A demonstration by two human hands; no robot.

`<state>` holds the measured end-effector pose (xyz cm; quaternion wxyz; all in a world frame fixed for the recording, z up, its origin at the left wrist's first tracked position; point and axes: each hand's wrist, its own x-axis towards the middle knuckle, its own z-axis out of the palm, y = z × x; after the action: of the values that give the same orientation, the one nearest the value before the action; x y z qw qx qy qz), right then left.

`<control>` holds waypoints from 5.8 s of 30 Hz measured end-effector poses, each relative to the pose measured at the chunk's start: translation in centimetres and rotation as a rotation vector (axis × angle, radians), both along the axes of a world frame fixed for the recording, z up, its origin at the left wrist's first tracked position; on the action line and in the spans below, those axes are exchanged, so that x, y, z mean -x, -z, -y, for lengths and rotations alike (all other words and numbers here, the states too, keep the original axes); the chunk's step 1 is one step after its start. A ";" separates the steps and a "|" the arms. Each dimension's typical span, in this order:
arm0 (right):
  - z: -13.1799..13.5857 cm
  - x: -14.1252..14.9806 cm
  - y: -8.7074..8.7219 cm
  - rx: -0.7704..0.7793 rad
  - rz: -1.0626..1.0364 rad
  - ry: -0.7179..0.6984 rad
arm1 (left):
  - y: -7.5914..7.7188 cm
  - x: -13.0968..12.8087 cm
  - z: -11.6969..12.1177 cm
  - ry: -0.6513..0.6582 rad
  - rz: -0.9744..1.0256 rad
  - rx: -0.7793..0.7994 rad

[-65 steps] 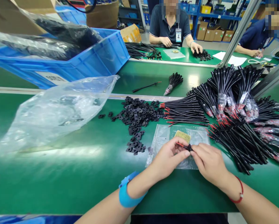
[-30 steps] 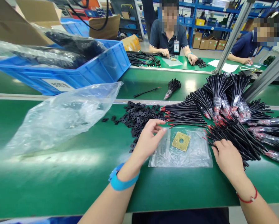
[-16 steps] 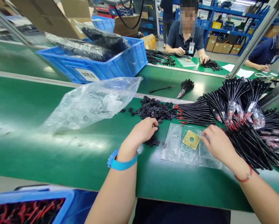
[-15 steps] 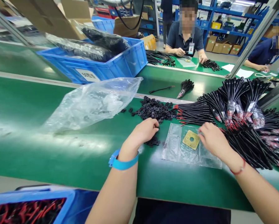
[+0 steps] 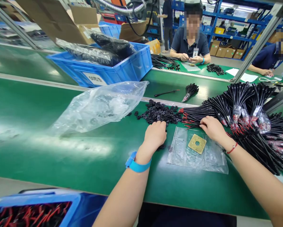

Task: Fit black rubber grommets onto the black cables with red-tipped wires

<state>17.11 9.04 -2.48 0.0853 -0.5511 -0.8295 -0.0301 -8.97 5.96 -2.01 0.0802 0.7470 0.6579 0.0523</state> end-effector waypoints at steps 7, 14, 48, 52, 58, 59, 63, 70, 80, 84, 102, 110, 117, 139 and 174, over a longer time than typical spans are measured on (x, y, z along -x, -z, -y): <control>3.7 -2.2 -3.2 -0.185 -0.479 -0.040 | 0.1 -1.2 -0.2 0.088 0.142 -0.032; 9.2 -3.0 -0.9 0.158 -0.141 -0.056 | 0.3 -2.7 0.0 0.184 0.193 -0.073; 10.4 -3.5 0.4 0.271 -0.423 -0.191 | 1.5 -6.3 2.2 0.092 1.000 0.102; 9.5 -2.9 1.6 0.078 -0.277 0.047 | 1.3 -6.4 2.2 0.096 0.989 0.094; 9.5 -2.1 1.8 0.204 -0.074 -0.071 | 1.4 -6.7 2.2 0.127 0.908 0.100; 9.7 -2.2 1.6 0.228 -0.105 -0.107 | 1.5 -6.6 2.1 0.119 0.889 0.096; 10.3 -2.8 1.4 0.232 -0.220 -0.147 | 2.2 -6.3 1.5 0.075 0.822 0.077; 10.4 -0.8 2.3 0.113 0.066 -0.111 | 2.5 -6.3 1.4 0.052 0.839 0.089; 10.2 -2.3 2.4 0.157 -0.440 -0.059 | 2.2 -6.9 1.8 0.114 0.918 0.108; 10.4 -2.1 2.2 0.128 -0.551 -0.090 | 2.0 -7.1 2.1 0.149 0.956 0.135; 10.7 -0.9 2.1 0.143 -0.574 -0.053 | 1.6 -8.0 2.9 0.201 0.814 0.048; 10.8 -1.1 1.6 0.013 -0.517 -0.097 | 1.1 -8.2 3.2 -0.014 1.462 0.484; 11.4 -1.5 0.8 -0.202 -0.361 -0.131 | 0.3 -8.8 4.4 -0.121 1.675 0.756; 11.9 -1.9 -0.4 0.524 -0.750 -0.084 | 0.1 -9.1 5.5 0.255 1.233 0.386; 13.4 -9.2 0.8 -0.197 -0.104 0.345 | -0.8 0.1 -0.3 0.110 0.200 0.075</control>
<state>26.27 -4.37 -3.31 0.1753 -0.6747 -0.7104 -0.0966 -9.03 6.30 -1.20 0.1761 0.7696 0.6061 0.0974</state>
